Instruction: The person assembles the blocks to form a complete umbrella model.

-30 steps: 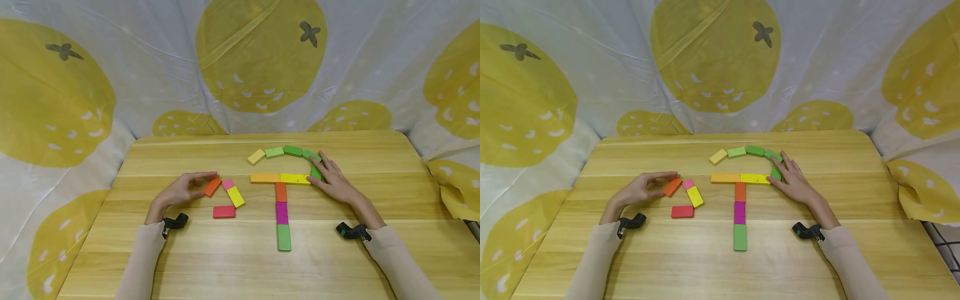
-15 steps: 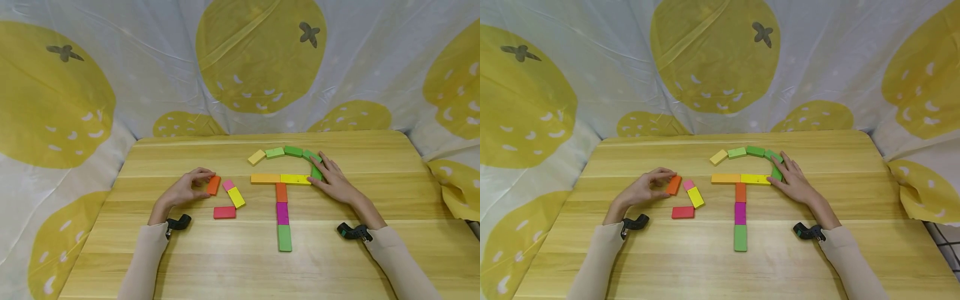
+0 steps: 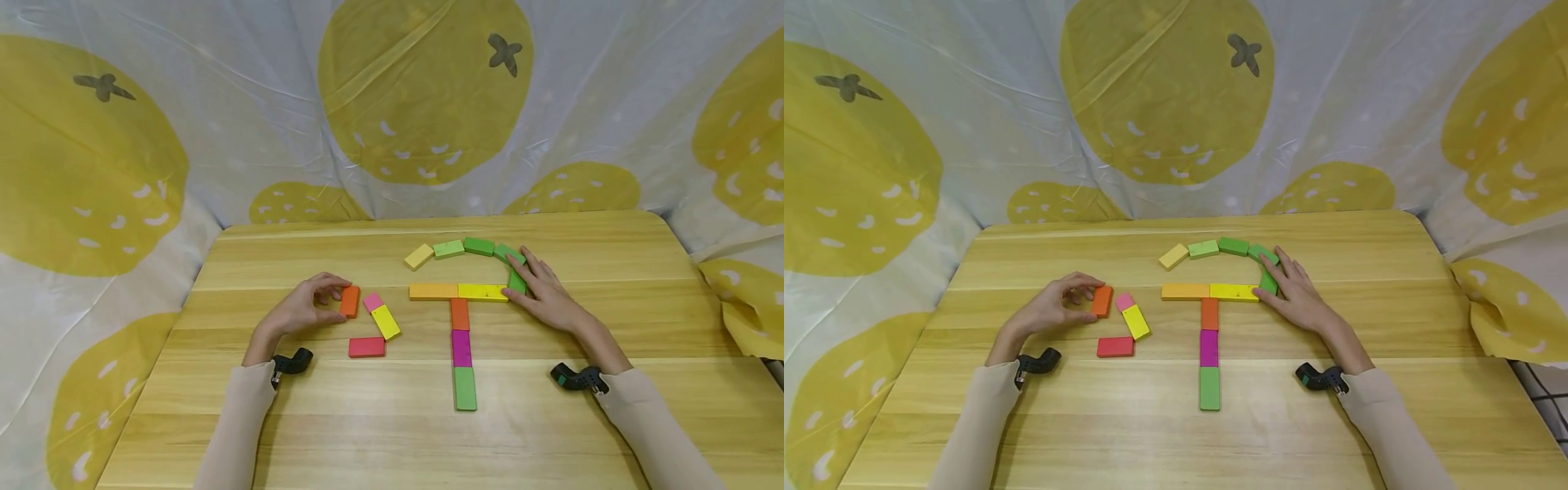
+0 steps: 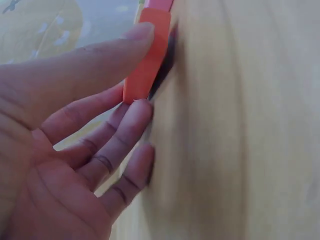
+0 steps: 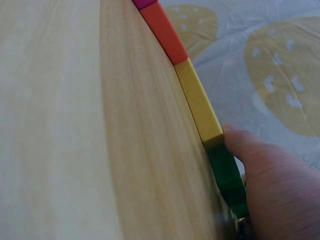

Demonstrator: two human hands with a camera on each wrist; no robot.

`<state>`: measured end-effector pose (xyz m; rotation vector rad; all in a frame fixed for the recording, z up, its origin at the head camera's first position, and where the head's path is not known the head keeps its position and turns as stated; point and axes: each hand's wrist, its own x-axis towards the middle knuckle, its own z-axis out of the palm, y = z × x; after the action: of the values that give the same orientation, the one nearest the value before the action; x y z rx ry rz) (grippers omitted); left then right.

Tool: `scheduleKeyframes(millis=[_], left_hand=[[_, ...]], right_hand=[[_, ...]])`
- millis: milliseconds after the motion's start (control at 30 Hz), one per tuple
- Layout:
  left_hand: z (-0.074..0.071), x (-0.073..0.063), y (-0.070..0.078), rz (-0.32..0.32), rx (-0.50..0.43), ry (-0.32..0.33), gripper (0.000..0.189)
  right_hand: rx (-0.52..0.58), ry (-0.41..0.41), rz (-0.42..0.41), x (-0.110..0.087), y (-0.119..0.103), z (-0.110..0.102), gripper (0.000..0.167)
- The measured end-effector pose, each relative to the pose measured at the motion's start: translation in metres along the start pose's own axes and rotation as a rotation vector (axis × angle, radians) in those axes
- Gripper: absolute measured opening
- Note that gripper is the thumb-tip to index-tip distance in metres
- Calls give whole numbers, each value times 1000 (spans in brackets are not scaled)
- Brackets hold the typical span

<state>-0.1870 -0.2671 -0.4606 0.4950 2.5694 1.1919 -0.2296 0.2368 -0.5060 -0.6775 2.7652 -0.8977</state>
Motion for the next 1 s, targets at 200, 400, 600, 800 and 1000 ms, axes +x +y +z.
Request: scheduleKeyframes(millis=[200,400,600,800,1000], left_hand=[[-7,3,1,29,-8,62,58],[-6,13,6,48,-10,99,57],[2,30,22,81,-22,94,57],[13,52,37,95,-31,60,58],[24,71,42,74,5,2,57]], right_hand=[[-1,5,3,-1,2,0,78],[-2,4,9,-3,3,-1,78],[-7,3,12,-2,3,0,78],[-14,6,13,-1,2,0,78],[-17,7,9,1,2,1,78]])
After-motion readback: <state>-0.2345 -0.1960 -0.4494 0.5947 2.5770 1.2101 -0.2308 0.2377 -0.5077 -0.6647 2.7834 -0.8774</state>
